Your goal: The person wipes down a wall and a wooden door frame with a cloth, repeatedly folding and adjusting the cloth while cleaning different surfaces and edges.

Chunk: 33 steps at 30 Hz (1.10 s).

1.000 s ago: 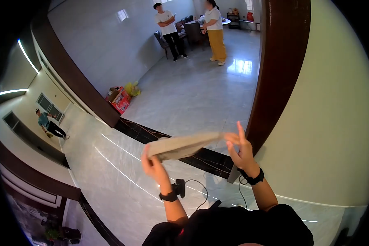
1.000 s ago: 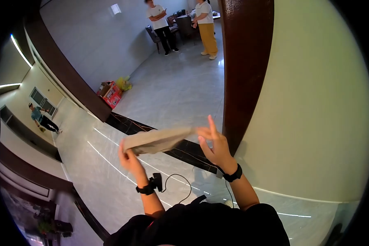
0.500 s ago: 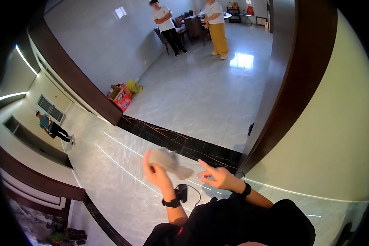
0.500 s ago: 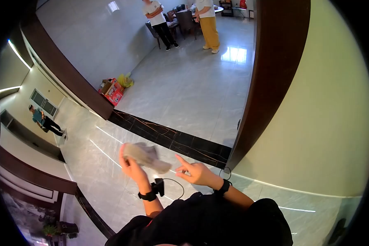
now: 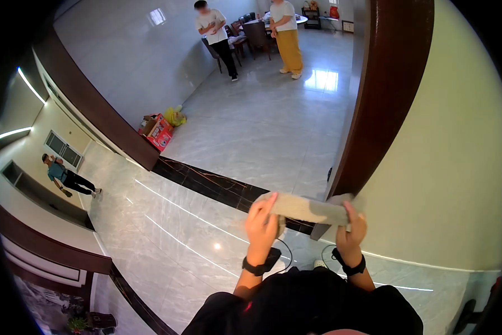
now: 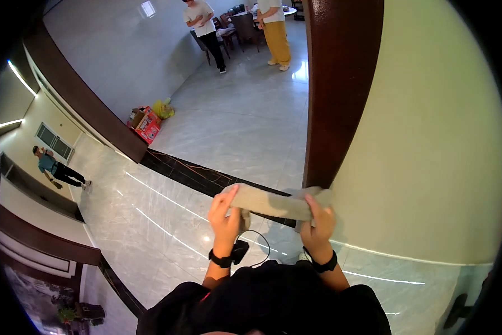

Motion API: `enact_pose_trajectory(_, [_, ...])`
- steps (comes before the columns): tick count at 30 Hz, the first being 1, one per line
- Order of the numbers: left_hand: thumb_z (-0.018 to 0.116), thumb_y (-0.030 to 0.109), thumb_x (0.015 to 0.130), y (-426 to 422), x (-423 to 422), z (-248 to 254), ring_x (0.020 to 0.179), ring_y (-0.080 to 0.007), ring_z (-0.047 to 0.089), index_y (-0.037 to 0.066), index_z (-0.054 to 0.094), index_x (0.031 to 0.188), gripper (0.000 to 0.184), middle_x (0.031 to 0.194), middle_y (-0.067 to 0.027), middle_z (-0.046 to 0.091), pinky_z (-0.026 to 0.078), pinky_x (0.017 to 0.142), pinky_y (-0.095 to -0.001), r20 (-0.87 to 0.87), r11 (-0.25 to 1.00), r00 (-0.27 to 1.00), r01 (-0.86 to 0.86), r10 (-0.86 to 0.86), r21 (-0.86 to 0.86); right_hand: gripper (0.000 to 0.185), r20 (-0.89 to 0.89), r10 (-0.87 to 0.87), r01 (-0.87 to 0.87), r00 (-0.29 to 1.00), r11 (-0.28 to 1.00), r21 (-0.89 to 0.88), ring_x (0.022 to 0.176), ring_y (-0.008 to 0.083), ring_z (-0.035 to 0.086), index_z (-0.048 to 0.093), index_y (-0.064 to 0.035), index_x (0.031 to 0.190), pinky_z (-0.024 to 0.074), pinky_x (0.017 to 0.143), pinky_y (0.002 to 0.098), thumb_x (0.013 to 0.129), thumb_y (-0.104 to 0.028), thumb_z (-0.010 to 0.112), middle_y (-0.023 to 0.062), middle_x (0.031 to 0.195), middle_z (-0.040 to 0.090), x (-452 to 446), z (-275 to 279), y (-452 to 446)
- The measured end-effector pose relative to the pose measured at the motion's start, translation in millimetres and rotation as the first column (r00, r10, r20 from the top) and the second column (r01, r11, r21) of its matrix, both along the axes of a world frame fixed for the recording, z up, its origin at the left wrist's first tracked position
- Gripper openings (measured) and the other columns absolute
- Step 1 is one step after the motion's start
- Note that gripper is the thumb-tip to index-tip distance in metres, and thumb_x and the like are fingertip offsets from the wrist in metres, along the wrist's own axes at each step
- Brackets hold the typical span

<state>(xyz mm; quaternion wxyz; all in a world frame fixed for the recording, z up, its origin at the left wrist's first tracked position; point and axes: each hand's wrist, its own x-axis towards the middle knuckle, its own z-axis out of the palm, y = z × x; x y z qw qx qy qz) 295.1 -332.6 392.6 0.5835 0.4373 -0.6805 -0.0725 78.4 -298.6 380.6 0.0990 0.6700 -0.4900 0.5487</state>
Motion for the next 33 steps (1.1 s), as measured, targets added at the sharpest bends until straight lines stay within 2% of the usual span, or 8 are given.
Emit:
enact_pose_trajectory(2, [0.054, -0.005, 0.074, -11.9, -29.7, -1.6, 0.083, -0.0219, 0.056, 0.005, 0.06, 0.12, 0.047, 0.093, -0.0123, 0.058, 0.046, 0.074, -0.0288, 0.001, 0.998, 0.998, 0.055, -0.055, -0.001, 0.041, -0.09, -0.149, 0.133, 0.985, 0.978, -0.158, 0.094, 0.0339, 0.06, 0.052, 0.0041, 0.116, 0.0422, 0.091, 0.0345, 0.075, 0.004, 0.055, 0.0162, 0.097, 0.062, -13.3, 4.8, -4.9])
enact_pose_trajectory(5, [0.053, -0.002, 0.08, -17.0, -77.4, 6.6, 0.09, -0.032, 0.057, 0.001, 0.053, 0.124, 0.045, 0.102, -0.0188, 0.057, 0.046, 0.078, -0.0339, 0.028, 0.984, 0.987, 0.157, -0.16, 0.084, 0.043, 0.193, -0.198, 0.223, 0.961, 0.967, -0.123, 0.091, 0.0361, 0.058, 0.053, 0.001, 0.112, 0.0431, 0.088, 0.0368, 0.069, 0.001, 0.061, 0.0159, 0.096, 0.06, -19.0, 29.9, -26.9])
enact_pose_trajectory(7, [0.05, 0.0, 0.082, -24.9, -99.2, -19.3, 0.095, -0.0384, 0.055, 0.0, 0.05, 0.119, 0.037, 0.106, -0.0236, 0.054, 0.045, 0.081, -0.0386, -0.111, 0.757, 0.931, 0.349, -0.349, 0.553, 0.043, 0.041, -0.226, 0.23, 0.973, 0.968, -0.106, 0.087, 0.0364, 0.057, 0.053, 0.0002, 0.109, 0.0441, 0.083, 0.0387, 0.067, -0.002, 0.063, 0.0162, 0.095, 0.059, -34.9, 17.0, -36.8])
enact_pose_trajectory(9, [0.051, 0.005, 0.085, -38.6, -112.7, -36.4, 0.1, -0.0418, 0.053, -0.001, 0.044, 0.121, 0.037, 0.106, -0.0252, 0.055, 0.044, 0.084, -0.0422, -0.117, 0.88, 0.913, 0.407, -0.39, 0.244, 0.042, -0.093, -0.264, 0.254, 0.96, 0.961, -0.114, 0.08, 0.0393, 0.055, 0.055, -0.0031, 0.103, 0.0462, 0.072, 0.0455, 0.063, -0.012, 0.063, 0.0176, 0.087, 0.059, -36.3, 15.4, -55.3])
enact_pose_trajectory(14, [0.054, 0.015, 0.091, -26.7, -86.1, -53.8, 0.088, -0.0308, 0.062, 0.009, 0.04, 0.137, 0.048, 0.105, -0.0195, 0.061, 0.048, 0.077, -0.0338, -0.208, 0.749, 0.919, 0.394, -0.335, 0.533, 0.028, -0.11, -0.481, 0.453, 0.87, 0.868, -0.204, 0.063, 0.0337, 0.051, 0.053, -0.0077, 0.084, 0.0427, 0.057, 0.0417, 0.068, -0.019, 0.073, 0.0111, 0.073, 0.054, -25.3, -10.8, -56.0])
enact_pose_trajectory(23, [0.063, 0.01, 0.084, -35.3, -78.9, -61.1, 0.089, -0.0274, 0.063, 0.004, 0.049, 0.129, 0.047, 0.103, -0.0184, 0.062, 0.049, 0.081, -0.0315, -0.215, 0.944, 0.966, 0.198, -0.142, 0.264, 0.028, -0.103, -0.366, 0.341, 0.925, 0.918, -0.203, 0.061, 0.0287, 0.055, 0.053, -0.0074, 0.078, 0.0443, 0.056, 0.036, 0.067, -0.018, 0.077, 0.0085, 0.069, 0.056, -34.9, -11.0, -68.5])
enact_pose_trajectory(30, [0.065, 0.005, 0.079, -20.6, -108.0, -34.7, 0.094, -0.0333, 0.062, 0.004, 0.051, 0.128, 0.051, 0.109, -0.0205, 0.061, 0.049, 0.081, -0.0344, -0.027, 0.949, 0.959, 0.285, -0.284, 0.136, 0.057, 0.033, 0.042, -0.039, 0.999, 0.994, -0.097, 0.098, 0.0299, 0.055, 0.034, -0.0024, 0.121, 0.0428, 0.088, 0.0403, 0.074, -0.001, 0.067, 0.0198, 0.113, 0.049, -61.2, -59.0, -47.9])
enact_pose_trajectory(33, [0.064, 0.0, 0.078, -13.1, -119.7, -24.2, 0.092, -0.0332, 0.062, 0.003, 0.049, 0.129, 0.053, 0.106, -0.0216, 0.061, 0.048, 0.08, -0.0326, -0.159, 0.936, 0.955, 0.282, -0.252, 0.209, 0.058, 0.07, 0.018, 0.001, 0.997, 0.964, -0.267, 0.094, 0.0348, 0.056, 0.036, -0.0013, 0.12, 0.0444, 0.083, 0.044, 0.072, -0.001, 0.069, 0.0215, 0.111, 0.049, -65.1, -33.3, -40.3])
